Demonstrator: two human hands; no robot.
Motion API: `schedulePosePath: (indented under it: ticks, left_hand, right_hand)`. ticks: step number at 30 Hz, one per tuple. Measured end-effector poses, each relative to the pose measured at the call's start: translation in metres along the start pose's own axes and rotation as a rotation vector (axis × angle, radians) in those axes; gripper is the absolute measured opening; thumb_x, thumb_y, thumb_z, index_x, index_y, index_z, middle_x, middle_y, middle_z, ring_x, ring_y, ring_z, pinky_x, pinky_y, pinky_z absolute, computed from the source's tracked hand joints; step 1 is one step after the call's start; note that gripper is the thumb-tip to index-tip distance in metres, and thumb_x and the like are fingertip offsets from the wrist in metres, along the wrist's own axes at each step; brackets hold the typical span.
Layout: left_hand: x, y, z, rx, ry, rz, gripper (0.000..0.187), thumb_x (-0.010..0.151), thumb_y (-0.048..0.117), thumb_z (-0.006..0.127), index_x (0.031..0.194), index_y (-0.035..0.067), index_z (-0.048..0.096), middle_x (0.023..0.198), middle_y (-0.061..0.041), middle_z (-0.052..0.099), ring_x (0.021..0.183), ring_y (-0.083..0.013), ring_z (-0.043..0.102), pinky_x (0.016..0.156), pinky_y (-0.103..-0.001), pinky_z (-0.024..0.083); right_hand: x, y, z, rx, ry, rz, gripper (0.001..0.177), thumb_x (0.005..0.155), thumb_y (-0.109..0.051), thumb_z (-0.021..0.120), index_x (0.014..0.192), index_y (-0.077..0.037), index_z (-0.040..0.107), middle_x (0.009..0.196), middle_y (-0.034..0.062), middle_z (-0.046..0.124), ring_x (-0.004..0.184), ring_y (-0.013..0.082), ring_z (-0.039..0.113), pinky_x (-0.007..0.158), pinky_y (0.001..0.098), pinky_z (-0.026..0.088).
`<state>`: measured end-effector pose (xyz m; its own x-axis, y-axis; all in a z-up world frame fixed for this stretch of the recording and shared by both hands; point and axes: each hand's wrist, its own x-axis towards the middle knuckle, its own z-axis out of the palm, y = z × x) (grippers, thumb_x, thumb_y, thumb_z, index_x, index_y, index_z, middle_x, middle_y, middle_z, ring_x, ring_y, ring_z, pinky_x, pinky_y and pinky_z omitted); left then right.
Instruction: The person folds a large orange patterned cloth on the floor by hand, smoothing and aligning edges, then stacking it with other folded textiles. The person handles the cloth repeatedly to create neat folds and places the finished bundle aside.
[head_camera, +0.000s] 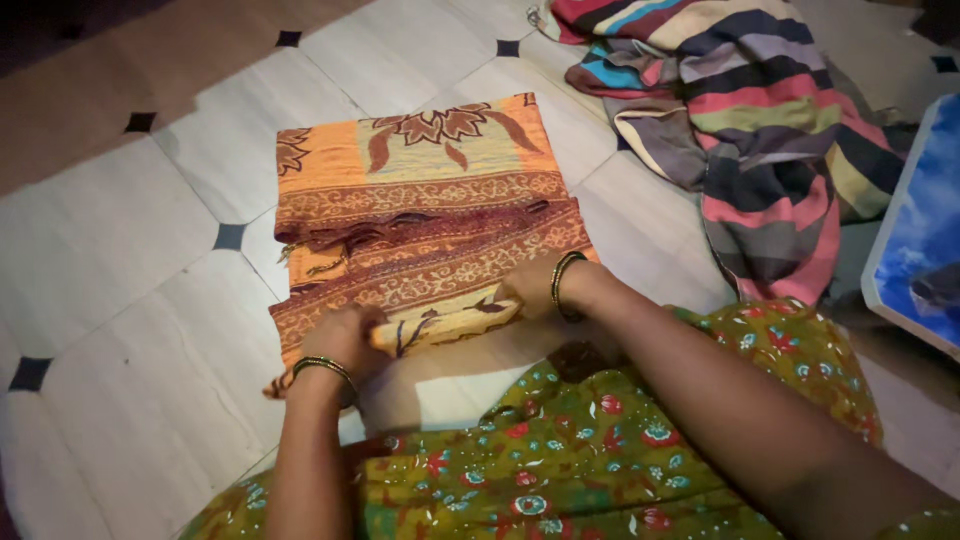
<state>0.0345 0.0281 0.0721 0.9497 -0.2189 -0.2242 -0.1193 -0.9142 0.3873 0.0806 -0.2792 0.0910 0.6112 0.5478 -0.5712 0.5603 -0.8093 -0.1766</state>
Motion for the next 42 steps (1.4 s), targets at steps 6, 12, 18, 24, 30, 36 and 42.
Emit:
schedulePosePath:
  ticks: [6,12,18,24,30,36,42]
  left_hand:
    - [-0.005,-0.012,-0.015,0.004,0.156,-0.129,0.036,0.081,0.024,0.077,0.116,0.024,0.072,0.104,-0.013,0.076,0.101,-0.0355,0.071,0.087,-0.05,0.055]
    - [-0.024,-0.019,-0.034,-0.108,0.359,-0.155,0.048,0.077,0.024,0.08,0.124,0.024,0.069,0.111,-0.014,0.075,0.103,-0.0381,0.069,0.088,-0.05,0.054]
    - [-0.044,-0.017,-0.043,-0.728,-0.308,-0.046,0.033,0.081,0.007,0.071,0.114,0.007,0.072,0.091,-0.006,0.081,0.086,-0.0153,0.076,0.077,-0.029,0.058]
    - [-0.063,-0.004,-0.071,-0.773,-0.459,0.164,0.029,0.071,0.013,0.088,0.096,-0.001,0.079,0.077,0.0,0.075,0.069,-0.0103,0.063,0.061,-0.027,0.05]
    - [-0.051,-0.022,-0.074,-0.091,-0.331,-0.1,0.052,0.068,0.029,0.099,0.083,-0.008,0.066,0.069,-0.013,0.058,0.066,-0.0167,0.05,0.06,-0.037,0.048]
    - [-0.033,-0.095,-0.041,-0.455,0.317,-0.224,0.028,0.076,0.022,0.087,0.096,0.003,0.08,0.072,-0.012,0.068,0.065,-0.0179,0.058,0.061,-0.035,0.05]
    - [0.013,-0.124,0.03,-0.732,0.51,-0.606,0.05,0.072,0.026,0.09,0.109,0.001,0.069,0.082,-0.013,0.074,0.061,-0.0178,0.067,0.054,-0.033,0.053]
  right_hand:
    - [-0.021,0.024,-0.018,0.046,0.292,0.18,0.039,0.078,-0.025,0.071,0.116,-0.021,0.069,0.103,0.0108,0.075,0.1,0.0338,0.07,0.082,0.0487,0.056]
    - [-0.043,0.032,-0.027,0.062,0.378,0.156,0.032,0.077,-0.031,0.073,0.107,-0.019,0.073,0.102,0.0099,0.076,0.098,0.0347,0.071,0.083,0.0477,0.056]
    - [-0.09,0.049,-0.047,0.173,0.069,0.204,0.03,0.072,-0.023,0.071,0.101,-0.016,0.076,0.082,0.0048,0.077,0.077,0.0221,0.073,0.071,0.0393,0.057]
    - [-0.137,0.073,-0.059,0.53,-0.042,-0.002,0.023,0.074,-0.014,0.074,0.094,-0.002,0.075,0.067,-0.001,0.065,0.061,0.0118,0.06,0.055,0.0322,0.052]
    - [-0.102,0.099,-0.042,0.442,0.107,0.167,0.035,0.07,-0.022,0.082,0.1,-0.007,0.071,0.068,-0.0018,0.068,0.062,0.0129,0.063,0.058,0.0337,0.052]
    - [-0.037,0.154,-0.017,0.611,0.844,-0.064,0.024,0.088,-0.021,0.086,0.099,-0.004,0.073,0.091,0.0011,0.073,0.088,0.0104,0.063,0.081,0.0296,0.054]
    - [0.053,0.167,0.048,1.099,0.813,0.422,0.06,0.085,-0.031,0.084,0.131,-0.003,0.057,0.109,0.0105,0.071,0.092,0.0153,0.067,0.083,0.0295,0.054]
